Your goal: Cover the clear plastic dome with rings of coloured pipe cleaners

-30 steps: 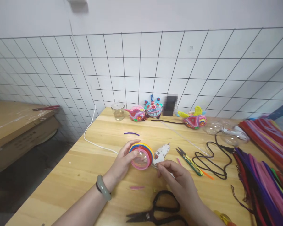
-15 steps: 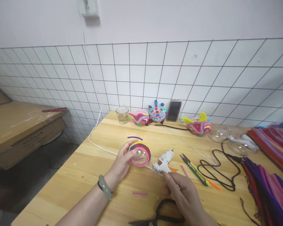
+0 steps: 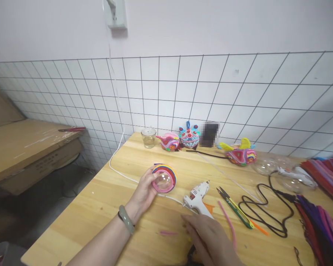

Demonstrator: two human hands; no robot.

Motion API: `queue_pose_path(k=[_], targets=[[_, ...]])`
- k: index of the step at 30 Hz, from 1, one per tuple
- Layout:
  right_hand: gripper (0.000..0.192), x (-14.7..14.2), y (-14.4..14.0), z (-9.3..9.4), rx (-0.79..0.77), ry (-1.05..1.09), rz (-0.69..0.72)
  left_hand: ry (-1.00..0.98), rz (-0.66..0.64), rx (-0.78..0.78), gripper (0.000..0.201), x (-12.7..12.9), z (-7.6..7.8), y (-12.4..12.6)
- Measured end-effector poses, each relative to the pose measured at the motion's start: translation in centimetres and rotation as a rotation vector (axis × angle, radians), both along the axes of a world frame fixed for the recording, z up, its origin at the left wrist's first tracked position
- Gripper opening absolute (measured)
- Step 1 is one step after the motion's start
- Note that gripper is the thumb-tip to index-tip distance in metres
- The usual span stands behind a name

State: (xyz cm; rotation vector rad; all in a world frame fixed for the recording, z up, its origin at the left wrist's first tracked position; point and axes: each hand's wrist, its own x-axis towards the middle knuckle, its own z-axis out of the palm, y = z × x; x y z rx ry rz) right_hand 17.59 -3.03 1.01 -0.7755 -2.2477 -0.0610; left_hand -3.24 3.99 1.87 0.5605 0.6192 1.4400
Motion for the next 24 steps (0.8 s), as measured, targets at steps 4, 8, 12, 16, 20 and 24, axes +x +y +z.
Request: queue_pose_path(k=[4, 8, 12, 16, 20, 24], targets=[[0.032, -0.6, 0.1, 0.0, 0.068, -0.031, 0.036, -0.083, 0.056, -0.04, 0.016, -0.2, 0.1, 0.3], [0.031, -0.6, 0.3, -0.6, -0.015, -0.025, 0.115, -0.148, 0.09, -0.087, 0.007, -0.4, 0.2, 0.6], [0.027, -0.5, 0.1, -0.9, -0.039, -0.023, 0.092, -0.184, 0.095, -0.131, 0.01, -0.6, 0.3, 0.7], [0.03, -0.8, -0.6, -0.3, -0.017, -0.015, 0.01, -0.207, 0.101, -0.157, 0.012, -0.7, 0.3, 0.8], [0.036, -1.1, -0.9, 0.3, -0.041, 0.0, 0.009, -0.216, 0.109, -0.176, 0.013, -0.7, 0.3, 0.8], [0.04, -1.4, -0.9, 0.6, -0.027, -0.013, 0.012, -0.212, 0.113, -0.197, 0.013, -0.8, 0.4, 0.8]])
